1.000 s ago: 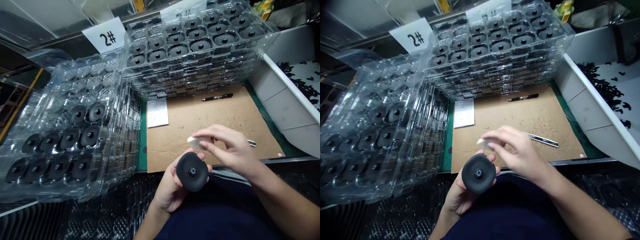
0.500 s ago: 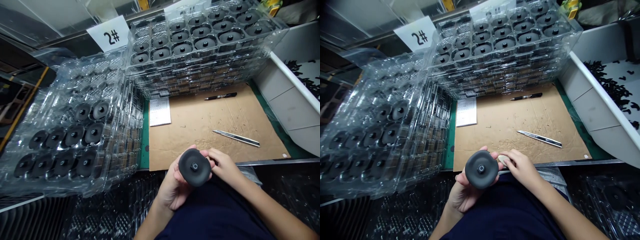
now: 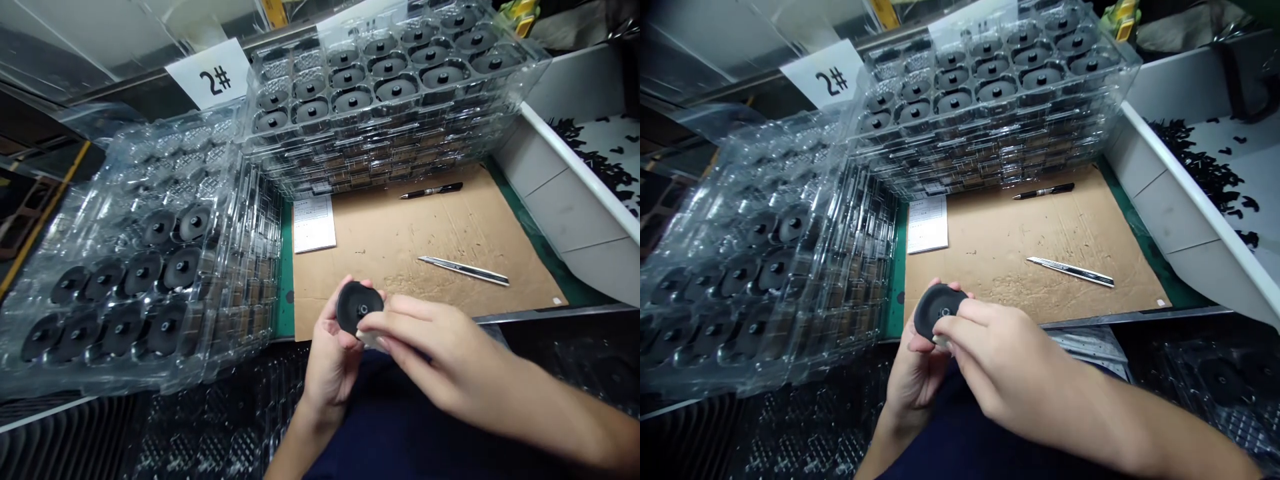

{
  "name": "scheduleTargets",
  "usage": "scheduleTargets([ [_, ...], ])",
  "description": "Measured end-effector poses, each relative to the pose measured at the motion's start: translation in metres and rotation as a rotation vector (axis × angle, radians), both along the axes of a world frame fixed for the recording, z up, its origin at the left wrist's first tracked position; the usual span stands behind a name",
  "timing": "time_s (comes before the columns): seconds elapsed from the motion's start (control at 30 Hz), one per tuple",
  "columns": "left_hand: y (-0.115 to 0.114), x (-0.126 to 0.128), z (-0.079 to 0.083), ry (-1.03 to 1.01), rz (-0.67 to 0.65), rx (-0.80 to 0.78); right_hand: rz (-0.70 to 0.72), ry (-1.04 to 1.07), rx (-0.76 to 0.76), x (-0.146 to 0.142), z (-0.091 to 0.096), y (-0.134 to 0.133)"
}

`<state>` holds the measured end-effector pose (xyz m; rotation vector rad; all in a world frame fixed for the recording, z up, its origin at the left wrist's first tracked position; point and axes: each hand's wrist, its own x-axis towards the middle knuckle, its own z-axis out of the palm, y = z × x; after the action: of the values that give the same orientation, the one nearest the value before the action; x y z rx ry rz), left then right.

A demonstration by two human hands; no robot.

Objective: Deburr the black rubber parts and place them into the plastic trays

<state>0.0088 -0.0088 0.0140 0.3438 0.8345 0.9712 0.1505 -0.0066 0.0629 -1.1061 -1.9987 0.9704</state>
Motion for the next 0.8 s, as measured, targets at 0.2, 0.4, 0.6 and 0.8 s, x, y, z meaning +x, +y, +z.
scheduleTargets([
  [0.2,-0.001,0.007,0.015,-0.009,0.015,-0.016,-0.076,0.104,0.260,0.002,-0.004,0.006],
  [0.4,0.002,0.003,0.008,-0.106,-0.097,-0.035,-0.011,-0.036,0.089,0.025,0.002,-0.009],
  [0.6,-0.003,0.003,0.014,-0.098,-0.055,0.035,-0.021,-0.162,0.117,0.029,0.018,-0.011],
  [0.8,0.001,-0.004,0.005,-0.220,-0.150,-0.031,-0.018,-0.207,0.359,0.032,-0.003,0.011],
])
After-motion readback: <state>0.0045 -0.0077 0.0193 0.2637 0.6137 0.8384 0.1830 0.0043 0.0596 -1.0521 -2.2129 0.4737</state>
